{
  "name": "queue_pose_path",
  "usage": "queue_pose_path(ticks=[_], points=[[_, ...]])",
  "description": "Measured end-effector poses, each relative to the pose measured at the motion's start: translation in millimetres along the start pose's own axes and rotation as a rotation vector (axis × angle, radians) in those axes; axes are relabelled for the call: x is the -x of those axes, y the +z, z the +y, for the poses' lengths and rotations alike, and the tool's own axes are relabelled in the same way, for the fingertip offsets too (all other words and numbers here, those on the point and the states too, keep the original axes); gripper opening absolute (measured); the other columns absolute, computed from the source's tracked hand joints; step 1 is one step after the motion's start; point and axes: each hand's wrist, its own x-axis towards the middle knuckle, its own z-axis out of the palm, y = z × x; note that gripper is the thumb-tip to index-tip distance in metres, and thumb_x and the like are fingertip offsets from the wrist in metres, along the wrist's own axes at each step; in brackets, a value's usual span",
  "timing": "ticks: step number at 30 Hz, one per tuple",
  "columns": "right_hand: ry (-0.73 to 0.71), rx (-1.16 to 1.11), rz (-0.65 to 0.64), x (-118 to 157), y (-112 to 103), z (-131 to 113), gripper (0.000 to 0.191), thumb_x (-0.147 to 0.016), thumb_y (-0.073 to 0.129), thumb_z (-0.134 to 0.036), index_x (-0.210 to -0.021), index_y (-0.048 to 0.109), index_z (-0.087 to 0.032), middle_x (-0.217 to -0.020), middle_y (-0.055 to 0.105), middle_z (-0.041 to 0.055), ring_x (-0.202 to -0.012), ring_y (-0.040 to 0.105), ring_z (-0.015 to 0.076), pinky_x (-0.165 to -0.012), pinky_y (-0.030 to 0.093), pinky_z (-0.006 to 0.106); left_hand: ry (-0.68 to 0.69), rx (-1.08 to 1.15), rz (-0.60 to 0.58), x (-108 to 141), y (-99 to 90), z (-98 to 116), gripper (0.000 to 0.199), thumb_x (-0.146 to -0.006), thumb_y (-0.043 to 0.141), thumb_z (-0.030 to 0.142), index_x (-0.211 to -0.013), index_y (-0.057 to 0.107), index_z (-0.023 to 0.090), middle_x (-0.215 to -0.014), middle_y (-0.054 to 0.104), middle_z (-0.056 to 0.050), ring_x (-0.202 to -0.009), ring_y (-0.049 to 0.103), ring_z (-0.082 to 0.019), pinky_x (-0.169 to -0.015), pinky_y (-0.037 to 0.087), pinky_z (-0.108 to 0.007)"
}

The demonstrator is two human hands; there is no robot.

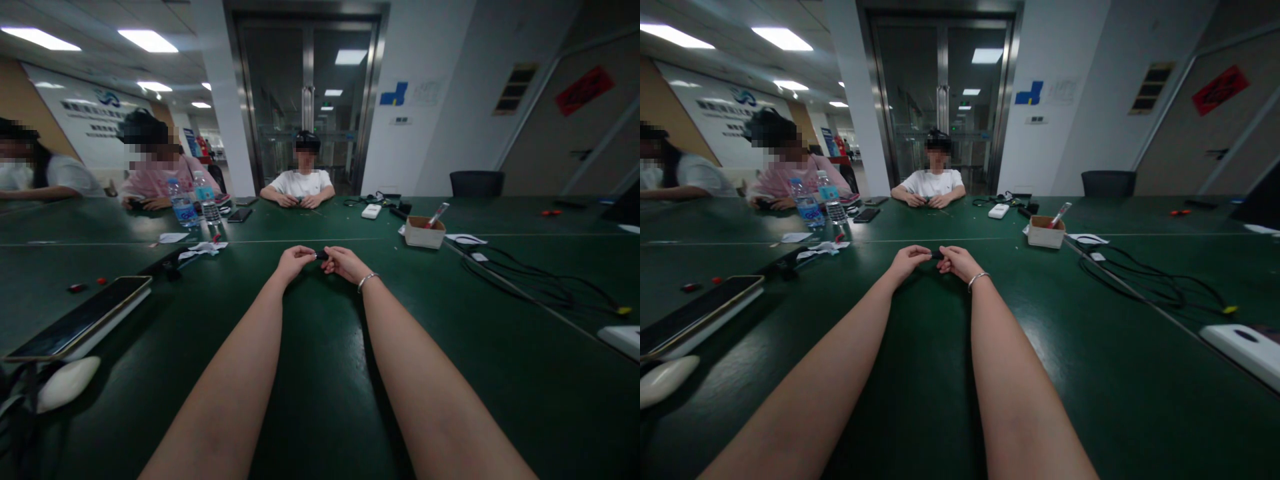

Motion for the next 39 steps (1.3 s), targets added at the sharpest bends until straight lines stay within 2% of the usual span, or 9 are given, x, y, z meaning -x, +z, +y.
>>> queue_pose_path(ticks=[8, 13, 17, 22, 24, 27, 32, 35, 39], points=[[-0.018, -0.021, -0.016, 2.2, 1.1, -1.3, 0.024, -0.091, 0.059, -0.026, -0.071, 0.052, -0.015, -0.051, 0.059, 0.0001, -0.041, 0.052, 0.0068, -0.05, 0.053, 0.02, -0.021, -0.055, 0.019, 1.8, 0.2, 3.7, 0.017, -0.059, 0.073, 0.02, -0.075, 0.07, 0.014, -0.074, 0.07, -0.005, -0.073, 0.061, -0.016, -0.075, 0.046, -0.031], [-0.016, -0.036, -0.007, 4.3, 0.2, -2.9, 0.003, -0.087, 0.06, -0.015, -0.088, 0.058, -0.014, -0.055, 0.06, -0.0023, -0.041, 0.054, 0.0069, -0.049, 0.053, 0.02, -0.045, -0.08, 0.039, 3.4, 0.5, 8.0, 0.013, -0.062, 0.07, 0.022, -0.072, 0.07, 0.014, -0.069, 0.069, -0.005, -0.068, 0.059, -0.016, -0.069, 0.045, -0.03], [-0.044, -0.065, -0.014, 5.2, 0.3, -4.5, 0.027, -0.079, 0.064, -0.008, -0.102, 0.056, -0.019, -0.066, 0.063, -0.005, -0.043, 0.057, 0.0063, -0.052, 0.056, 0.023, -0.054, -0.074, 0.043, 3.4, 0.6, 9.1, 0.012, -0.061, 0.07, 0.024, -0.069, 0.068, 0.015, -0.067, 0.068, -0.005, -0.067, 0.059, -0.016, -0.067, 0.044, -0.029], [0.007, 0.018, 0.004, 2.1, 0.8, -3.7, 0.013, -0.089, 0.056, -0.027, -0.095, 0.056, -0.014, -0.054, 0.06, -0.0019, -0.038, 0.052, 0.0072, -0.042, 0.051, 0.019, -0.033, -0.086, 0.018, 2.6, -0.3, 6.4, 0.015, -0.059, 0.071, 0.028, -0.068, 0.068, 0.016, -0.067, 0.067, -0.005, -0.067, 0.058, -0.016, -0.067, 0.043, -0.029], [-0.017, 0.012, 0.006, 1.9, 0.1, -3.1, 0.011, -0.086, 0.058, -0.018, -0.097, 0.055, -0.016, -0.056, 0.059, -0.0039, -0.037, 0.051, 0.0065, -0.043, 0.051, 0.02, -0.028, -0.088, 0.019, 2.3, -0.4, 5.1, 0.016, -0.059, 0.071, 0.029, -0.067, 0.067, 0.016, -0.066, 0.067, -0.005, -0.067, 0.058, -0.016, -0.066, 0.043, -0.029], [-0.045, -0.051, 0.023, 2.2, -0.3, -2.9, 0.028, -0.08, 0.06, -0.008, -0.104, 0.052, -0.022, -0.067, 0.061, -0.0068, -0.038, 0.055, 0.0058, -0.049, 0.055, 0.023, -0.024, -0.081, 0.024, 2.1, -0.1, 4.4, 0.015, -0.059, 0.071, 0.028, -0.067, 0.067, 0.016, -0.065, 0.067, -0.004, -0.066, 0.057, -0.015, -0.066, 0.043, -0.029], [0.01, 0.045, 0.05, 0.2, 3.5, -3.5, 0.017, -0.093, 0.052, -0.033, -0.097, 0.051, -0.017, -0.053, 0.057, -0.0039, -0.037, 0.052, 0.0083, -0.043, 0.051, 0.021, -0.02, -0.08, 0.023, 1.6, 0.2, 3.4, 0.013, -0.06, 0.07, 0.027, -0.066, 0.067, 0.016, -0.064, 0.067, -0.004, -0.065, 0.057, -0.015, -0.066, 0.043, -0.028], [0.006, 0.079, 0.039, 1.0, 4.1, -4.8, 0.009, -0.09, 0.053, -0.023, -0.097, 0.053, -0.016, -0.051, 0.054, -0.0052, -0.036, 0.051, 0.0084, -0.042, 0.05, 0.021, -0.021, -0.089, 0.031, 0.6, 0.0, 1.8, 0.014, -0.059, 0.07, 0.028, -0.065, 0.066, 0.016, -0.064, 0.067, -0.004, -0.065, 0.057, -0.015, -0.065, 0.043, -0.028], [-0.011, -0.04, 0.037, 3.0, 2.9, -7.4, 0.029, -0.083, 0.06, -0.018, -0.109, 0.048, -0.022, -0.068, 0.058, -0.0062, -0.04, 0.055, 0.0072, -0.051, 0.056, 0.026, -0.013, -0.094, 0.035, -0.2, -0.1, 0.3, 0.015, -0.059, 0.07, 0.029, -0.067, 0.066, 0.016, -0.066, 0.067, -0.004, -0.066, 0.057, -0.015, -0.066, 0.043, -0.029]])
